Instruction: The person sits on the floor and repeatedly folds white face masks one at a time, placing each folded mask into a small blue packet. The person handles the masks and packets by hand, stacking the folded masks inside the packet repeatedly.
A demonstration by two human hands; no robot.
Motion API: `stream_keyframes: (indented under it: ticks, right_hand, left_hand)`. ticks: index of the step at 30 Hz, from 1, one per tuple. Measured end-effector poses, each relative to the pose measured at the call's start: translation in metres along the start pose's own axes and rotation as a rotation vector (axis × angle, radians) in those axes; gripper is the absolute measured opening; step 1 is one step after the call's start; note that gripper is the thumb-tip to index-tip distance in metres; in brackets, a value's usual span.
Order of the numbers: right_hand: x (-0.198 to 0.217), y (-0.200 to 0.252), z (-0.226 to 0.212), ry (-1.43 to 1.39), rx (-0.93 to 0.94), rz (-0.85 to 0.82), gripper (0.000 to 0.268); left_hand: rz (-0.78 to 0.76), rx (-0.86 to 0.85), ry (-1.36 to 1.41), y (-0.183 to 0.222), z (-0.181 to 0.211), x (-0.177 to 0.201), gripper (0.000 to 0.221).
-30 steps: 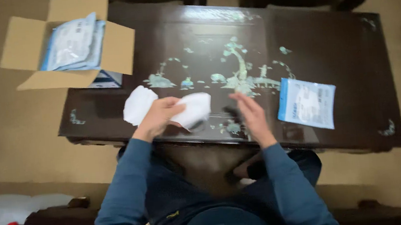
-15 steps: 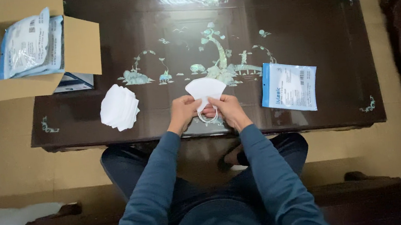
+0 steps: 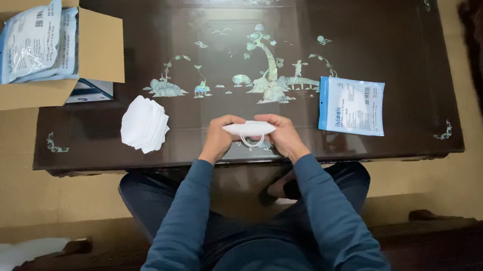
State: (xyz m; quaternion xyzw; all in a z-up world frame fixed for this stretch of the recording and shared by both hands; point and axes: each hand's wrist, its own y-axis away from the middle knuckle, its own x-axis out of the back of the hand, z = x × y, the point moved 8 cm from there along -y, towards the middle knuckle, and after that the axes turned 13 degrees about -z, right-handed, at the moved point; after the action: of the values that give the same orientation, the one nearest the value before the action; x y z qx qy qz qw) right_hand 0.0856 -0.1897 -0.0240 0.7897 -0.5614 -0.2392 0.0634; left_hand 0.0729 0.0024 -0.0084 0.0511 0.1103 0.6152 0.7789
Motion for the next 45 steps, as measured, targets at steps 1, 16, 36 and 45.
stream_keyframes:
  ticks: [1,16,36,45]
  right_hand:
    - [0.0,0.003,-0.008,0.003,0.0,-0.001,0.023]
    - [0.015,-0.01,0.022,0.107,0.0,0.308,0.03]
    - [0.151,0.079,-0.113,1.567,0.197,0.755,0.037]
    - [0.121,0.076,-0.097,1.949,0.201,0.808,0.031]
  left_hand:
    - [0.001,-0.002,0.002,-0.001,0.0,0.001,0.046]
    - [0.093,0.243,0.634,0.028,0.032,-0.022,0.097]
    - [0.336,0.138,0.493,0.023,0.004,-0.013,0.026]
    - [0.301,0.124,0.449,0.023,0.001,-0.016,0.025]
